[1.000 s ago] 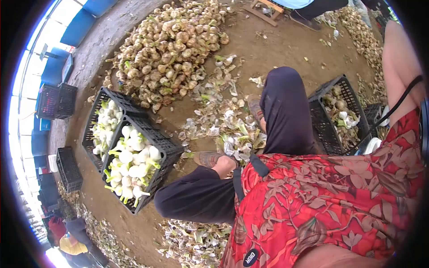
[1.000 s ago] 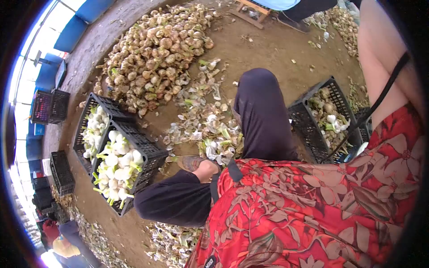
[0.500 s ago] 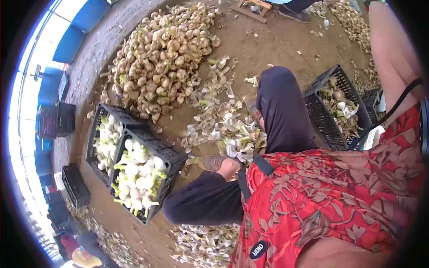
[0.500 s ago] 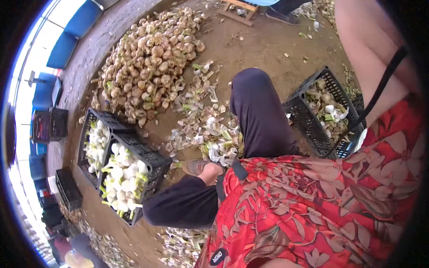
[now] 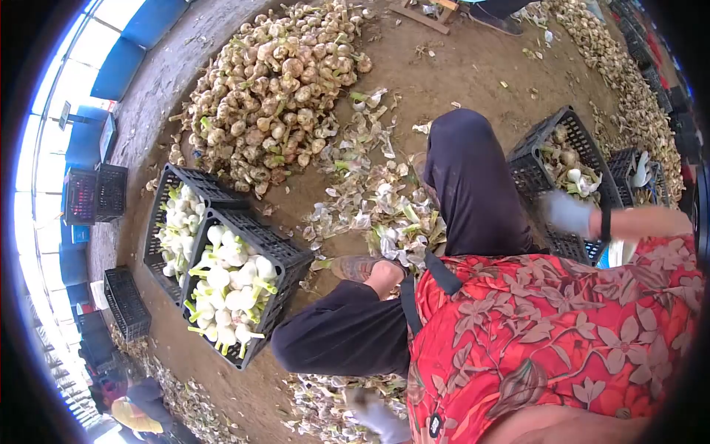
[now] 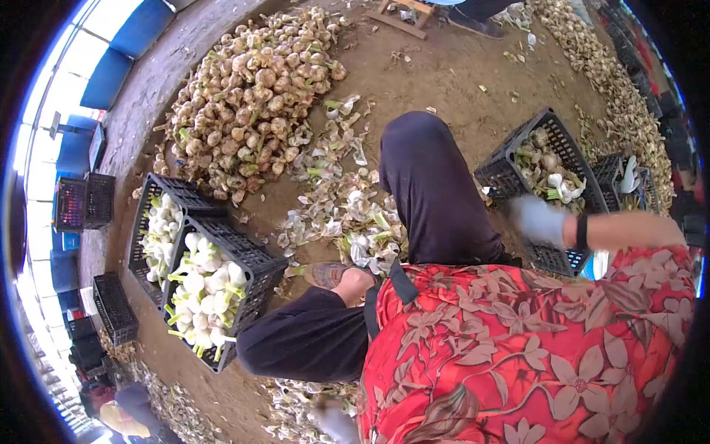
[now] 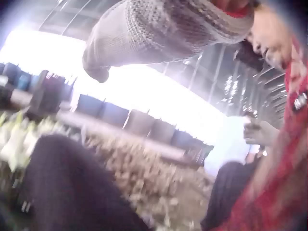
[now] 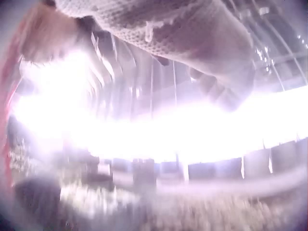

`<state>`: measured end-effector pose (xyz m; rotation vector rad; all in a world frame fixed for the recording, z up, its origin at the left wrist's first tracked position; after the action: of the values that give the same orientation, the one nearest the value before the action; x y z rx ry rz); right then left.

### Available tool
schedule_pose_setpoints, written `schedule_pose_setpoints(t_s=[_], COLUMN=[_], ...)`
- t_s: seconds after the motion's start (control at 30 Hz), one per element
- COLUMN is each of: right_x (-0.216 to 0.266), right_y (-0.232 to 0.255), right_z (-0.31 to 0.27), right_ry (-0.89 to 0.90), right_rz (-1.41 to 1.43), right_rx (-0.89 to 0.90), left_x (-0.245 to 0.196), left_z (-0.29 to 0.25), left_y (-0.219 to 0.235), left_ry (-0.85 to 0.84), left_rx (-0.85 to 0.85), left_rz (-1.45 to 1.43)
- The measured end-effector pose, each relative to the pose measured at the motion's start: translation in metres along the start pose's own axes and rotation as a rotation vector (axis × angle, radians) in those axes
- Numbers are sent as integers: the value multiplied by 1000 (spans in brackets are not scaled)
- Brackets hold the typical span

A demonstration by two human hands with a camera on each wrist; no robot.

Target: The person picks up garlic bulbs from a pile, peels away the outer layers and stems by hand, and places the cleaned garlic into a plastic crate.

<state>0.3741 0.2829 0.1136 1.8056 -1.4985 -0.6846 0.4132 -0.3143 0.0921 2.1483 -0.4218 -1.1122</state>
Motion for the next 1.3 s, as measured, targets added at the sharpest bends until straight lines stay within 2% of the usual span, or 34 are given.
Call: schedule_pose_setpoints(t_s=[0.03, 0.07, 0.1, 0.17, 0.23, 0.3, 0.37, 0.4, 0.43, 0.53, 0.6, 0.67, 0.73, 0.83, 0.9, 1.0, 1.1, 1.17, 1.27, 1.3], right_x=[30, 60, 86, 123, 141, 153, 161, 164, 167, 158, 171, 169, 171, 172, 173, 176, 178, 177, 173, 170], right_y=[-4, -1, 0, 1, 0, 0, 0, -1, 0, 2, -1, -3, -4, -3, -4, -1, 0, 1, 4, 5], right_z=[-6, -11, -15, -19, -18, -19, -19, -19, -19, -17, -21, -21, -21, -20, -20, -18, -18, -16, -14, -14], right_ry=[-54, -100, -108, -98, -89, -86, -87, -89, -90, -100, -104, -111, -111, -114, -114, -112, -106, -103, -90, -88], right_rz=[296, 555, 684, 800, 827, 844, 872, 878, 889, 902, 914, 925, 931, 944, 948, 953, 953, 949, 946, 944], right_rx=[19, 16, 22, 29, 43, 52, 54, 54, 55, 62, 62, 65, 74, 84, 90, 101, 107, 114, 131, 134], left_x=[35, 34, 24, -18, -62, -82, -91, -92, -91, -80, -69, -50, -36, -90, -102, -88, -74, -62, -76, -56], left_z=[-15, -8, 14, 72, 125, 154, 163, 161, 160, 169, 176, 180, 185, 164, 155, 163, 171, 163, 166, 176], left_y=[-27, -58, -92, -168, -241, -297, -331, -338, -340, -341, -347, -366, -376, -341, -330, -340, -355, -350, -346, -358], left_ry=[5, -42, -174, -604, -1066, -1441, -1638, -1685, -1708, -1725, -1768, -1575, -1482, -1589, -1734, -1659, -1504, -1540, -1609, -1610], left_rx=[243, 476, 669, 936, 1063, 1088, 1065, 1054, 1013, 1075, 1033, 1118, 1137, 1077, 1008, 1077, 1100, 1118, 1093, 1107], left_rz=[216, 391, 519, 716, 867, 965, 987, 978, 973, 756, 743, 927, 987, 908, 835, 832, 986, 1024, 1112, 1053])
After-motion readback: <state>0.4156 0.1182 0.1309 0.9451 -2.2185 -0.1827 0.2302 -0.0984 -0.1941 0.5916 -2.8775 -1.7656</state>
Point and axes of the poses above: each hand's wrist, its own z-axis towards the middle knuckle, its own y-axis out of the back of the hand, x = y × z, the point moved 4 cm from there along z, towards the middle knuckle
